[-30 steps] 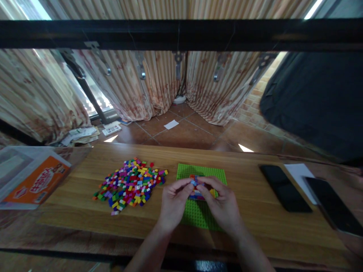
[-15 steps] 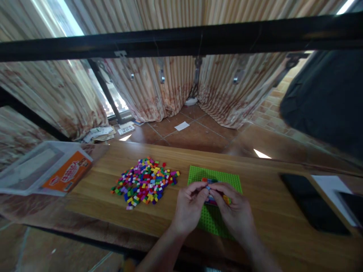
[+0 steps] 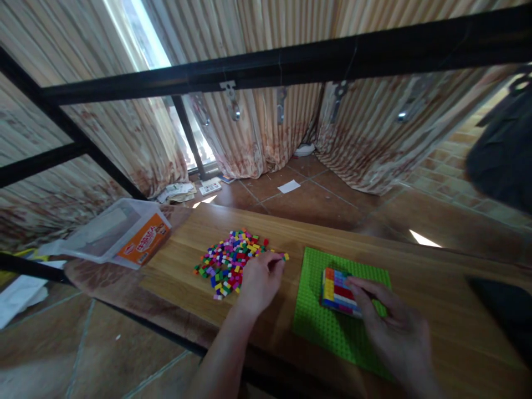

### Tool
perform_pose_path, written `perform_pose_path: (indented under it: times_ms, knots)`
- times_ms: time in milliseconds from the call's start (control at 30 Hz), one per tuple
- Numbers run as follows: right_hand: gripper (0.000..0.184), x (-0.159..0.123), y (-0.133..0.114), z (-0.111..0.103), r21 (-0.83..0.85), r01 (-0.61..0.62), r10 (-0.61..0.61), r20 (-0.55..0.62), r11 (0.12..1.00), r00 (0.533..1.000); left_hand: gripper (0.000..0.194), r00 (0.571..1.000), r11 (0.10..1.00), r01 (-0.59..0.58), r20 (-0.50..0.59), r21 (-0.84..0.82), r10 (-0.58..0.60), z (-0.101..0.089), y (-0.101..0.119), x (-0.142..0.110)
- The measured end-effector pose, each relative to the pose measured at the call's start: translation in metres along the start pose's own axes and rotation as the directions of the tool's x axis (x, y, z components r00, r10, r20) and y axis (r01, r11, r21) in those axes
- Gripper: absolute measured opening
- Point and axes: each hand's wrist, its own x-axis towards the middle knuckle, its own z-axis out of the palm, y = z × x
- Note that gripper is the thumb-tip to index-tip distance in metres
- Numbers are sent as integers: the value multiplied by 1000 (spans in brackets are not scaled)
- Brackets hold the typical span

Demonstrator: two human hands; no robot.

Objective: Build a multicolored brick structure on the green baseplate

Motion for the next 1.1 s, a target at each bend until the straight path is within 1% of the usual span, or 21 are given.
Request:
perform_pose_path:
  times_ms: [67,167,233,333,400,433,567,667,733,933,1100]
  knots:
    - [25,0,1,0,-5,14,-14,2,1000,1000,16,999,996,37,-28,83,-34,-15,-13,7]
    - [25,0,3,0,-46,40,-40,14,998,999,17,996,966,86,-5,244,-87,-31,-25,12]
    - [26,0,4,1,-77,61,-59,21,995,998,18,991,922,124,-7,367,-131,-36,-28,14]
    - [28,0,6,2,-105,102,-99,32,989,995,22,984,850,176,-70,496,-163,-38,-27,15]
    - [29,0,7,2,-113,125,-123,32,986,992,24,985,831,172,-99,530,-141,-34,-24,16]
    - [30,0,8,1,-116,134,-132,29,984,991,25,989,832,148,-96,534,-115,-31,-23,16]
    - [30,0,9,0,-125,161,-159,22,979,987,26,999,847,-27,-15,532,41,-14,-16,14]
    - [30,0,11,0,-125,174,-171,29,977,985,26,994,827,-98,19,554,105,-1,-12,13]
    - [30,0,11,0,-125,175,-173,29,977,985,24,993,810,-112,32,575,115,6,-10,14]
    - [28,1,9,-4,-143,199,-198,23,969,980,18,996,775,-82,22,627,88,20,-9,18]
    - [28,1,10,-6,-140,200,-198,31,970,980,17,997,804,-79,36,590,71,24,-7,15]
